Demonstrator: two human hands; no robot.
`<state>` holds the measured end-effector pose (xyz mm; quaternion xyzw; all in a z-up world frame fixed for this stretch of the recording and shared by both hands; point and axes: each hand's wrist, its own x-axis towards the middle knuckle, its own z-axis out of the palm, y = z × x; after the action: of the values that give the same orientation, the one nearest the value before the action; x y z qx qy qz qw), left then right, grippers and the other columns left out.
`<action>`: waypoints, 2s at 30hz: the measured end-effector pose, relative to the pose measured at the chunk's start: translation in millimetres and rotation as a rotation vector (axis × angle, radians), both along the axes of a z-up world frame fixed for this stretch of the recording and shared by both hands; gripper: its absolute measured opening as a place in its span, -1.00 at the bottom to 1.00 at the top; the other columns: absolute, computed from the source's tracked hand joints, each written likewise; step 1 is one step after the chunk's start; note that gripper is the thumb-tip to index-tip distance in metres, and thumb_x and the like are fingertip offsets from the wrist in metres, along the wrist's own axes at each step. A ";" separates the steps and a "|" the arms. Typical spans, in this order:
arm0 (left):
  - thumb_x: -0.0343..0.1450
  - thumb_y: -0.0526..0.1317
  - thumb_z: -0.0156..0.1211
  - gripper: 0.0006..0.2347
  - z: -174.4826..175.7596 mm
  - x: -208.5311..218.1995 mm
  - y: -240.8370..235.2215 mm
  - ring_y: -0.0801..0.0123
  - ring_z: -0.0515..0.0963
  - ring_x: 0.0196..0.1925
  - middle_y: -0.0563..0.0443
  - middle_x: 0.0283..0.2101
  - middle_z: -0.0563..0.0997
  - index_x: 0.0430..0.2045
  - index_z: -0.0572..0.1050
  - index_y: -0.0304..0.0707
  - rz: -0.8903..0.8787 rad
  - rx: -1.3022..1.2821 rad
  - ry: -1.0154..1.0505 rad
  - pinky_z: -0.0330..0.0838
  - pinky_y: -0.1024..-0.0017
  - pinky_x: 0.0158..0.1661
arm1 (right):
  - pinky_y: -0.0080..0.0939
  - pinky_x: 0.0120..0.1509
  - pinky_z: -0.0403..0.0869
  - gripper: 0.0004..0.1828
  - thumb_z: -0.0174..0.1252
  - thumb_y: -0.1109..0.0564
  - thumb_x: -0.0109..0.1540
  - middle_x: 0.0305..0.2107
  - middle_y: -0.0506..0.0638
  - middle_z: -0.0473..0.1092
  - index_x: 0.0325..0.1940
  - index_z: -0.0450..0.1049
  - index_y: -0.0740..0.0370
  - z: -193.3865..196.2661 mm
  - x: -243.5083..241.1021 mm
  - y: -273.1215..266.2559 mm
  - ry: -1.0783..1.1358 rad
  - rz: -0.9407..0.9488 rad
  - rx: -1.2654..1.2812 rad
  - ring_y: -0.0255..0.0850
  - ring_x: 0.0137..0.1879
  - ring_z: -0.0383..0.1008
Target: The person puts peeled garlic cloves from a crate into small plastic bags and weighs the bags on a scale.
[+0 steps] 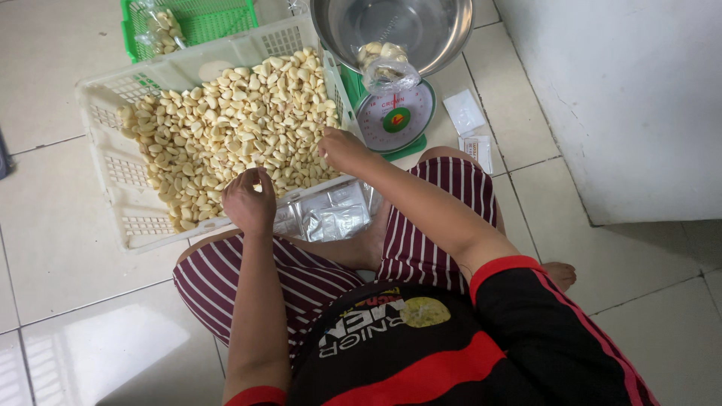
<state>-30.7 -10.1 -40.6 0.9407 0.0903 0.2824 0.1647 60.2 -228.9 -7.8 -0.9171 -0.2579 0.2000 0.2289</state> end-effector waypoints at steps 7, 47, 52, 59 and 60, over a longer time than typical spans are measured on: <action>0.45 -0.15 0.24 -0.88 -12.4 3.5 3.9 0.34 0.66 -0.43 0.24 -0.58 0.57 -0.52 0.60 0.03 -0.002 0.000 -0.015 0.45 0.38 -0.20 | -0.08 -0.06 0.65 -0.82 0.25 0.37 0.26 -0.13 0.25 0.42 -0.04 0.57 0.39 90.1 -39.3 -66.2 -0.387 -0.051 0.831 0.11 -0.06 0.58; 0.55 -0.17 0.22 -0.82 12.3 -2.2 -1.5 0.55 0.67 -0.51 0.24 -0.53 0.67 -0.44 0.65 -0.12 -0.066 -0.047 -0.051 0.52 0.46 -0.42 | 0.22 -0.13 0.38 -0.49 0.20 -0.25 0.34 -0.09 0.11 0.43 0.19 0.37 0.11 199.1 32.8 -122.8 -0.073 -0.541 -0.236 0.18 -0.01 0.43; 0.54 -0.09 0.23 -0.81 4.3 0.0 0.8 0.48 0.68 -0.50 0.24 -0.56 0.65 -0.46 0.63 -0.04 -0.051 -0.042 -0.051 0.48 0.46 -0.38 | 0.08 -0.01 0.40 -0.51 0.24 -0.26 0.30 0.02 0.09 0.45 0.16 0.47 0.05 216.7 18.7 -127.5 -0.209 -0.425 0.040 0.10 0.09 0.45; 0.50 -0.14 0.23 -0.86 2.9 -1.0 0.9 0.35 0.69 -0.46 0.24 -0.57 0.63 -0.48 0.61 0.04 -0.015 -0.049 -0.036 0.45 0.40 -0.33 | -0.14 -0.20 0.61 -0.91 0.18 0.24 0.37 -0.23 0.22 0.45 -0.12 0.58 0.30 186.6 -29.1 -67.8 -0.275 0.212 0.524 0.02 -0.19 0.59; 0.50 -0.14 0.23 -0.86 3.9 -1.9 0.3 0.35 0.69 -0.46 0.24 -0.57 0.63 -0.48 0.61 0.04 -0.018 -0.047 -0.038 0.45 0.40 -0.33 | -0.14 -0.20 0.61 -0.91 0.18 0.24 0.37 -0.23 0.22 0.45 -0.12 0.58 0.30 160.2 -28.3 -53.7 -0.278 0.210 0.526 0.02 -0.19 0.59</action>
<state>-32.6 -9.8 -36.7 0.9318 0.0850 0.2967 0.1911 32.0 -282.6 152.4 -0.8134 -0.4227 0.0217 0.3991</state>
